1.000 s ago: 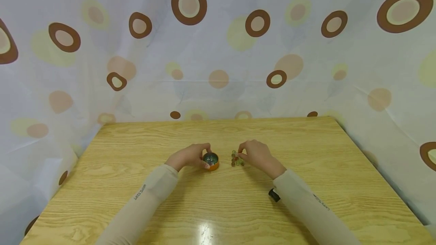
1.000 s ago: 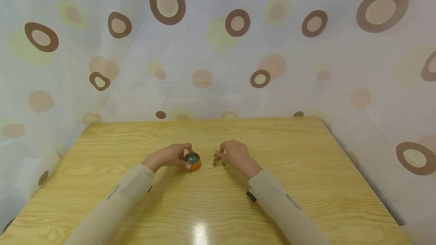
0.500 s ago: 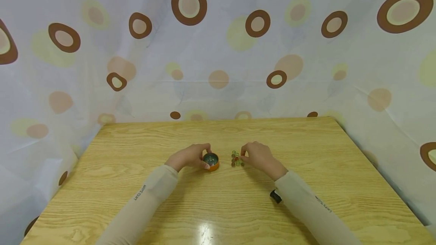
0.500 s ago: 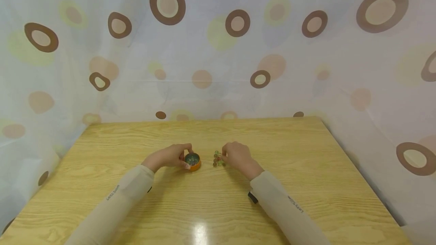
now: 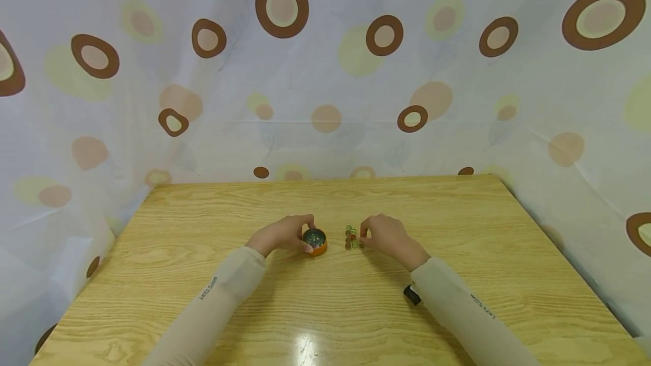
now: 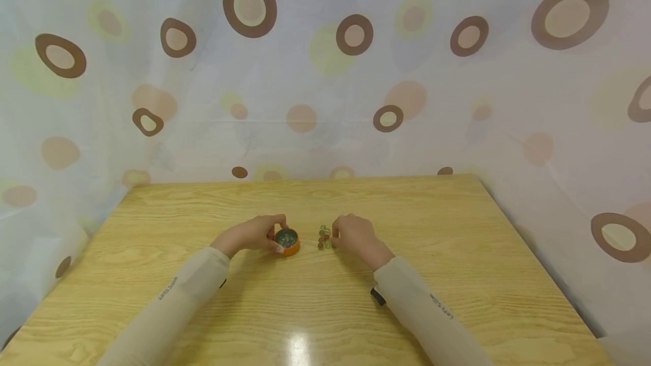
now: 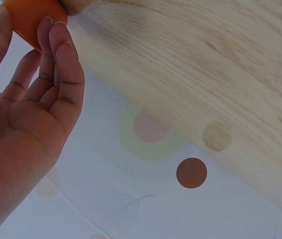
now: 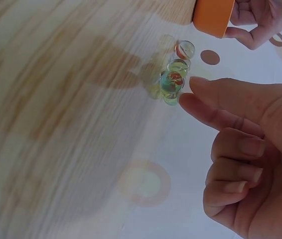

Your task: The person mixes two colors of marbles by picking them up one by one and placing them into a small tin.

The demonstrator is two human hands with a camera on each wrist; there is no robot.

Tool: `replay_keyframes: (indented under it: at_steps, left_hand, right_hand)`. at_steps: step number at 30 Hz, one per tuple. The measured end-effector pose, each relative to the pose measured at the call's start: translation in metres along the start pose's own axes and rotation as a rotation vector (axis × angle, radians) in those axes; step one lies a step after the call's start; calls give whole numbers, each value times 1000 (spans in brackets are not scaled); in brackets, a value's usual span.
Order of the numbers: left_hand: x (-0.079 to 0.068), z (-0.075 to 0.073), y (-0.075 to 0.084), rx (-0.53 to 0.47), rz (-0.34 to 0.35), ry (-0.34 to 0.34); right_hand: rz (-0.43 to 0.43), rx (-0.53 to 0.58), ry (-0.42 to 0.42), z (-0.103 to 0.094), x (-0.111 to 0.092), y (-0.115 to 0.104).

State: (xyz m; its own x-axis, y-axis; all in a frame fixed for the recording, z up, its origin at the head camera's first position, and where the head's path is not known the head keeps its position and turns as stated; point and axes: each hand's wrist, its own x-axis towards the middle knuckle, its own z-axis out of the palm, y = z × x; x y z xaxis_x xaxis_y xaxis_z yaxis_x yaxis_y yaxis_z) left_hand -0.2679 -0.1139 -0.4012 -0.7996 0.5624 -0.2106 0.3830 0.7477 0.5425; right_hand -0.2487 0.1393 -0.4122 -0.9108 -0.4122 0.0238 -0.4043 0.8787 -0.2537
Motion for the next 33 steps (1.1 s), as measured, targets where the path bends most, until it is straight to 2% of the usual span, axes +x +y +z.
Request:
replay_keyframes:
  at_steps: [24, 33]
  left_hand:
    - [0, -1, 1, 13, -7, -7]
    - [-1, -1, 2, 3, -3, -15]
  right_hand:
    - [0, 28, -65, -4, -5, -2]
    - [-2, 46, -73, -6, -11, 5]
